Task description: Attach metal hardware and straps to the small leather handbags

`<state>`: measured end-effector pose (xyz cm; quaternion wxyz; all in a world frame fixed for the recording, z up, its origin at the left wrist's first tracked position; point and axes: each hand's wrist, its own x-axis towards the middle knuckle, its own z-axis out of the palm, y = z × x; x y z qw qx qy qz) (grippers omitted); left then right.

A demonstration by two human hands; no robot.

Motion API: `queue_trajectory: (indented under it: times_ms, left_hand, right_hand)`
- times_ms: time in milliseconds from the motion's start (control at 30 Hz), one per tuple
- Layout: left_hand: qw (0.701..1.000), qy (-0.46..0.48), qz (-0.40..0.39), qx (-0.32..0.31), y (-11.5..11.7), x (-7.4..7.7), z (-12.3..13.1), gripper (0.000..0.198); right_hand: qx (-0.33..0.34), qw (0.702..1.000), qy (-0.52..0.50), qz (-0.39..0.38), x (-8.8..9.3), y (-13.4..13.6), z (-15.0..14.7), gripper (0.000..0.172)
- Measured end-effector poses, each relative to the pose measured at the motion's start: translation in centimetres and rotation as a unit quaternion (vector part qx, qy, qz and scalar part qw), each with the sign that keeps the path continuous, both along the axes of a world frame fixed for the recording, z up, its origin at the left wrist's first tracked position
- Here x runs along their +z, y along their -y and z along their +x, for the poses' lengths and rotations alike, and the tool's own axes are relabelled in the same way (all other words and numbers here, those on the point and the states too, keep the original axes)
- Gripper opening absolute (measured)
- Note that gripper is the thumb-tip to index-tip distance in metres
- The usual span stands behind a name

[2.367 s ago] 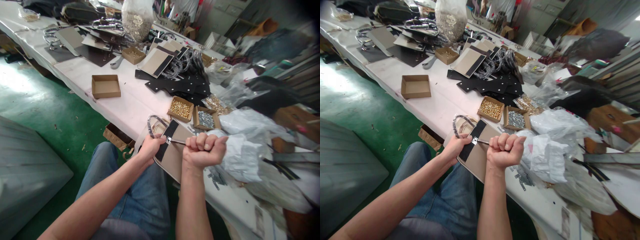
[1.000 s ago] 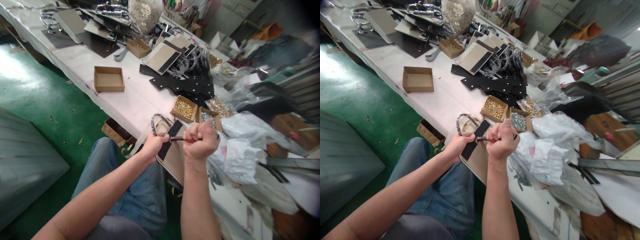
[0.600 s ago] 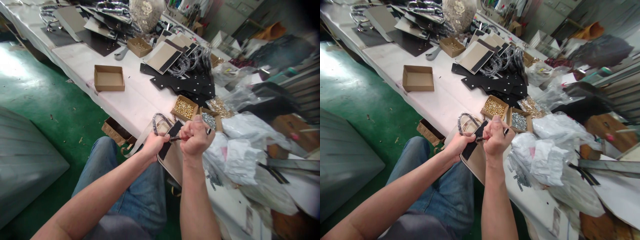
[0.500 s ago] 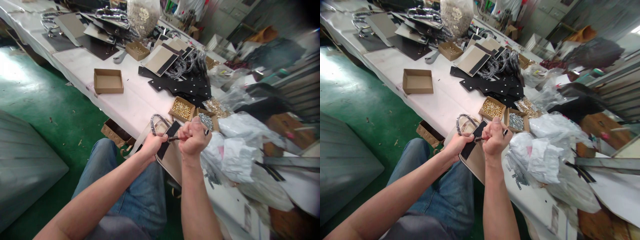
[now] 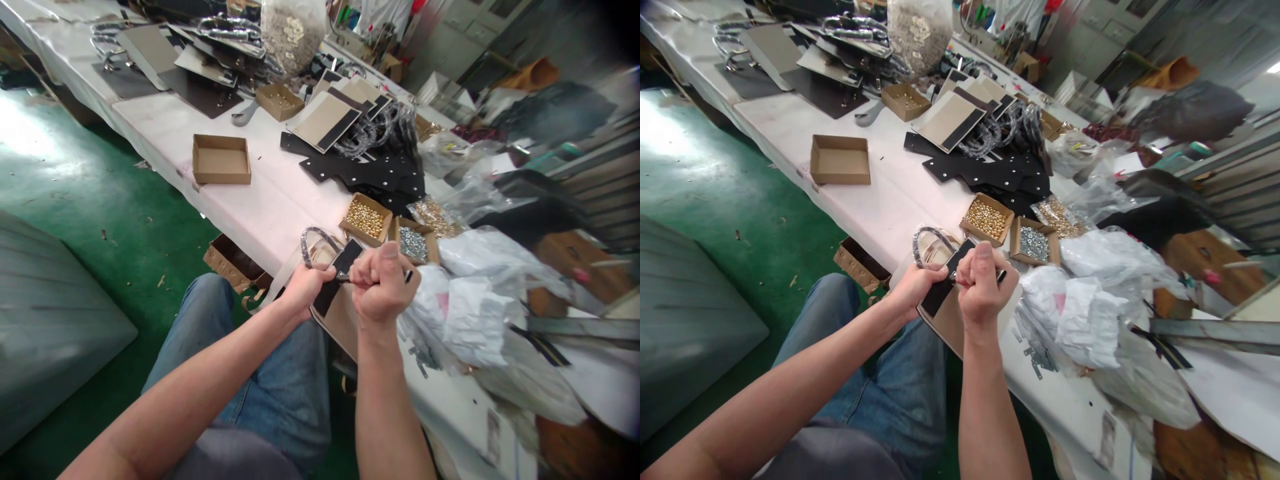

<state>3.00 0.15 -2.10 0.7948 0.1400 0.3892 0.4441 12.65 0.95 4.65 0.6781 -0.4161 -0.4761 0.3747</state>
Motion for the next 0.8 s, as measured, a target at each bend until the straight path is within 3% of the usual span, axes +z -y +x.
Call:
queue_trajectory:
  times_ms: [633,800]
  left_hand:
    - [0.998,-0.052,-0.002,0.03,0.1,0.3,0.7,0.03]
    - [0.999,-0.029,-0.027,0.005,0.3,0.5,0.5,0.026]
  right_hand:
    - [0.015,0.995,-0.103,-0.008,-0.8,-0.4,2.7,0.059]
    - [-0.066,0.984,-0.165,0.02,-1.0,1.1,5.8,0.065]
